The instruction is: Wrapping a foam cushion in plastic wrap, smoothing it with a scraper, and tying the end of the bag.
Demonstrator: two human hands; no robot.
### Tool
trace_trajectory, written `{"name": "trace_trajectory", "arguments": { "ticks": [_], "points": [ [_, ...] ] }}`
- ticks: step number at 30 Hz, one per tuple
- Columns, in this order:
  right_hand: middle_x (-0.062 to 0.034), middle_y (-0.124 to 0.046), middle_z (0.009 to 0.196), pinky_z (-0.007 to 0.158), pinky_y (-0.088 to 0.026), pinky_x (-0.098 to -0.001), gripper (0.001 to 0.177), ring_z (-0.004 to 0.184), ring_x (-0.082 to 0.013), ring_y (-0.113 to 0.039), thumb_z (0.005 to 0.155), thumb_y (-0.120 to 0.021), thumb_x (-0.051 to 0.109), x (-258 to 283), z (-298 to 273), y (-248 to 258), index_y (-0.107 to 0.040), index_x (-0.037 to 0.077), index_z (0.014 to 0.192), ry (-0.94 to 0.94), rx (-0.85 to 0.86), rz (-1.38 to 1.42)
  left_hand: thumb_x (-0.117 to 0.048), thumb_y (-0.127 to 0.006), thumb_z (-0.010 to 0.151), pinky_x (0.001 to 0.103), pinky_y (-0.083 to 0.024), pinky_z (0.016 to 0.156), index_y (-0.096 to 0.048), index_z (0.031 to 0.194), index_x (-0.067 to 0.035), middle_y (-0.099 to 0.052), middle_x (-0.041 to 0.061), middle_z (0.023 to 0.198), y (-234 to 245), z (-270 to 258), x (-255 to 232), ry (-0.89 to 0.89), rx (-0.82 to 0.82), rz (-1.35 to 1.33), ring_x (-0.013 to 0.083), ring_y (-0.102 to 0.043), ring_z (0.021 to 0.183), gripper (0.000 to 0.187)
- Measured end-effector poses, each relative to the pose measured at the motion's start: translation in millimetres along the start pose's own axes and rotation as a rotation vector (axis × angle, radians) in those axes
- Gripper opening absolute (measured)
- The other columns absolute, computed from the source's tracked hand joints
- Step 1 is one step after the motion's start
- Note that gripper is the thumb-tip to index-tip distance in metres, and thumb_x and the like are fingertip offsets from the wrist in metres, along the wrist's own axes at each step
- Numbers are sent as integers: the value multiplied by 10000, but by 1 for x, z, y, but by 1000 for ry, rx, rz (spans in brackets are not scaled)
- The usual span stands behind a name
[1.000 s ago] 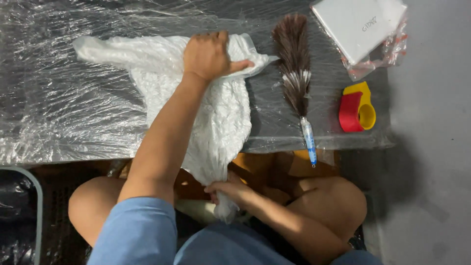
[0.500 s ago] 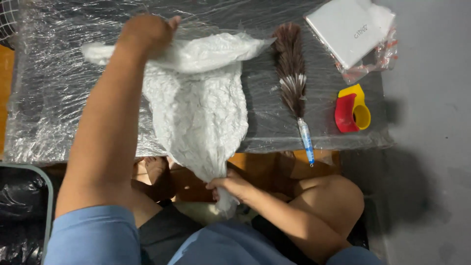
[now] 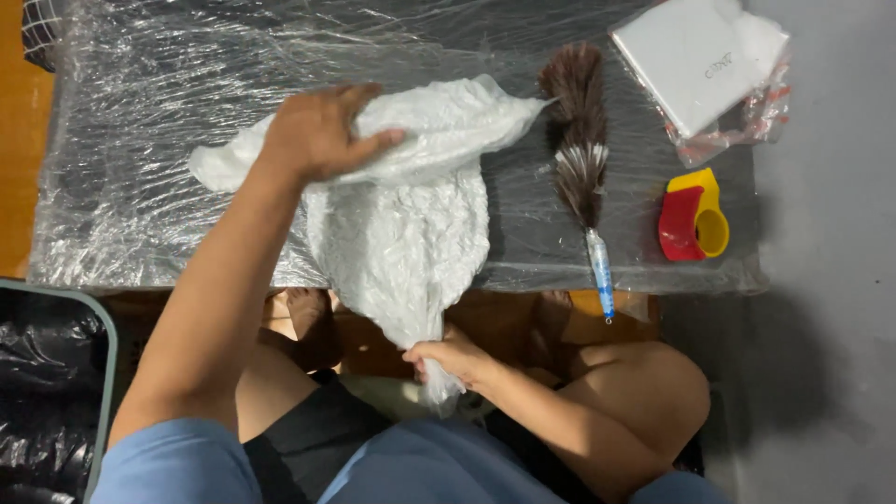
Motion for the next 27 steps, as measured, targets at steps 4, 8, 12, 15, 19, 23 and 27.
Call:
{"name": "trace_trajectory", "arguments": {
  "ticks": [4,8,12,15,19,23,27],
  "points": [
    [-98,-586,628,511,-468,-284,242,507,-183,-552,816,-661,4,3,-5,-5,-669,-73,1045,24,42,-34,-1031,-372,722,532,-417,1076,-469,1521,-28,-574,204,1453,-19,-18,-3,-235,-232,186,400,-558,1290,1286],
    [-100,-582,633,511,-454,-279,130,514,-183,-541,824,-655,-10,6,-10,-8,-665,-54,946,9,43,-3,-993,-578,762,421,-458,1045,-597,1380,37,-677,193,1319,-21,-32,-18,-261,-473,282,325,-659,1189,1202],
    [-96,-589,621,514,-461,-277,128,501,-174,-536,828,-650,-16,9,-10,-9,-677,-50,949,43,37,-43,-993,-378,857,476,-434,1068,-564,1410,46,-650,220,1357,-36,-18,-8,-207,-397,263,359,-628,1228,1192],
    [-102,-578,598,496,-461,-283,274,474,-183,-534,818,-661,-12,5,-7,-6,-661,-109,1075,42,35,-17,-968,-425,896,454,-487,1031,-589,1368,27,-688,188,1306,-42,-7,1,-191,-456,286,318,-688,1122,1113],
    [-88,-593,607,517,-486,-297,35,508,-184,-560,829,-659,3,8,-8,-4,-673,-22,849,64,9,-43,-968,-487,916,325,-581,751,-636,1218,-14,-738,93,918,-44,3,9,-209,-626,314,211,-715,726,1012],
    [-98,-601,613,499,-479,-298,47,506,-190,-567,819,-674,8,1,-2,1,-680,-26,851,54,-11,-40,-937,-480,917,338,-585,726,-661,1237,-10,-749,109,918,-42,-1,9,-236,-691,234,241,-725,731,998],
    [-85,-601,625,512,-475,-289,34,513,-182,-568,823,-684,21,1,0,-1,-682,-5,845,21,-9,-36,-968,-501,854,347,-592,738,-645,1336,-23,-770,134,1051,-27,-4,11,-267,-641,232,263,-744,797,1071]
  ]
}}
Point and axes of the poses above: each hand's wrist, its own z-axis towards the middle knuckle, its own y-axis out of the back of the hand, x = y × z, the point moved 3 cm from there along z, towards the middle knuckle
